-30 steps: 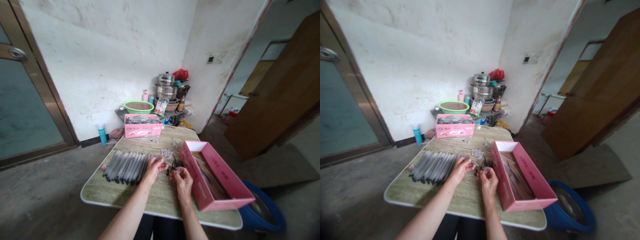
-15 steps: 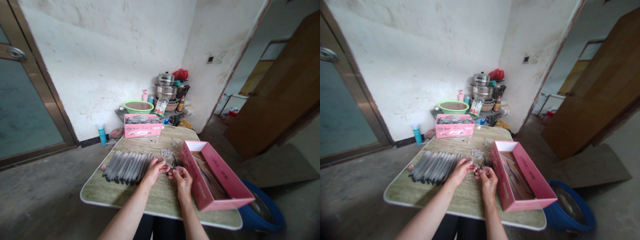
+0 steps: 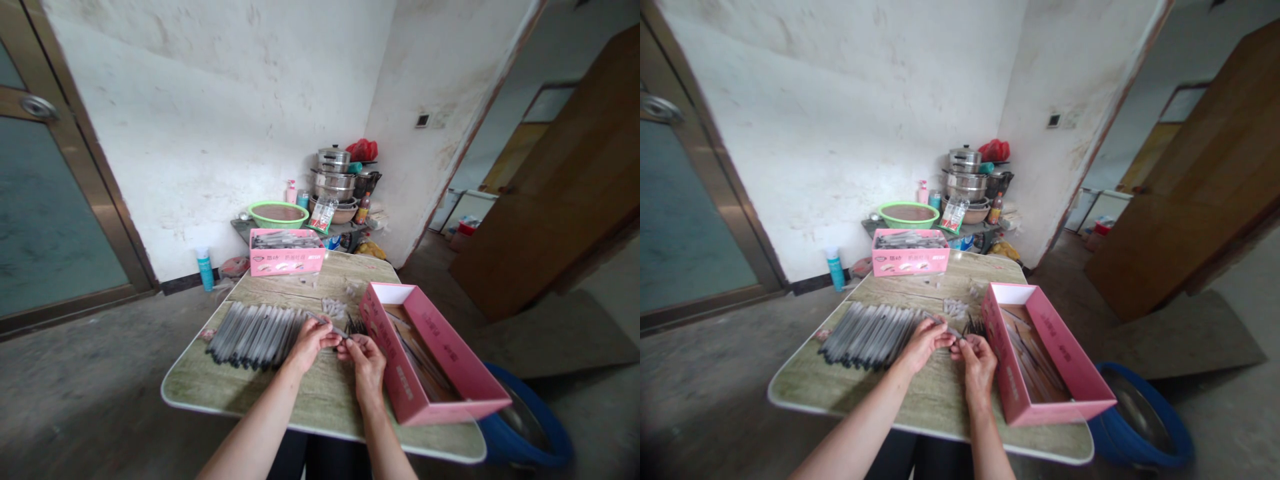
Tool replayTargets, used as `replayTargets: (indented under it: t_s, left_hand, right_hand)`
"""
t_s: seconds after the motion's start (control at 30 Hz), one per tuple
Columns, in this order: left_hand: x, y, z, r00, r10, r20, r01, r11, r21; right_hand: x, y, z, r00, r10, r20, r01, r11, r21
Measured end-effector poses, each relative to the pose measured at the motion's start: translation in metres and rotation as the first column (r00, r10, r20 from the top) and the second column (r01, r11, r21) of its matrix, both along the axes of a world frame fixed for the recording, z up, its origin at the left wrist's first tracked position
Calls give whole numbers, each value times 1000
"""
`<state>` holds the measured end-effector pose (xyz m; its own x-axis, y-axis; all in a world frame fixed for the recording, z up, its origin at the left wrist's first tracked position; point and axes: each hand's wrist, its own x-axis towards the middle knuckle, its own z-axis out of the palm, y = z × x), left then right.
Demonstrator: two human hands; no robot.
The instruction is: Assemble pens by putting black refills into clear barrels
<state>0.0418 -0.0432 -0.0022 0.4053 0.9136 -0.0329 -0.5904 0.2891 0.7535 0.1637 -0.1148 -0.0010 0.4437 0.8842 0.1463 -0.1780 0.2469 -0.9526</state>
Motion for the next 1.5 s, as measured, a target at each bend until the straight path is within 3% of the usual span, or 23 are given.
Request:
replayTargets:
  t_s: [0.33,0.53,1.5]
  left_hand:
    - [-2,-1,-1,1000,-17,-6,17,998,62]
    - [-2,1,-1,999,32,-8,-31,998,51]
    - [-2,-1,0,999,11,-39,-8,996,86]
  right_hand:
    - [-1,-2,-2,993,2,118,-1,1000,-14]
    - [-2,-2,-1,997,9,79,-10,1000,14]
    - [-3,-3,0,987,45,157,-43,999,-14]
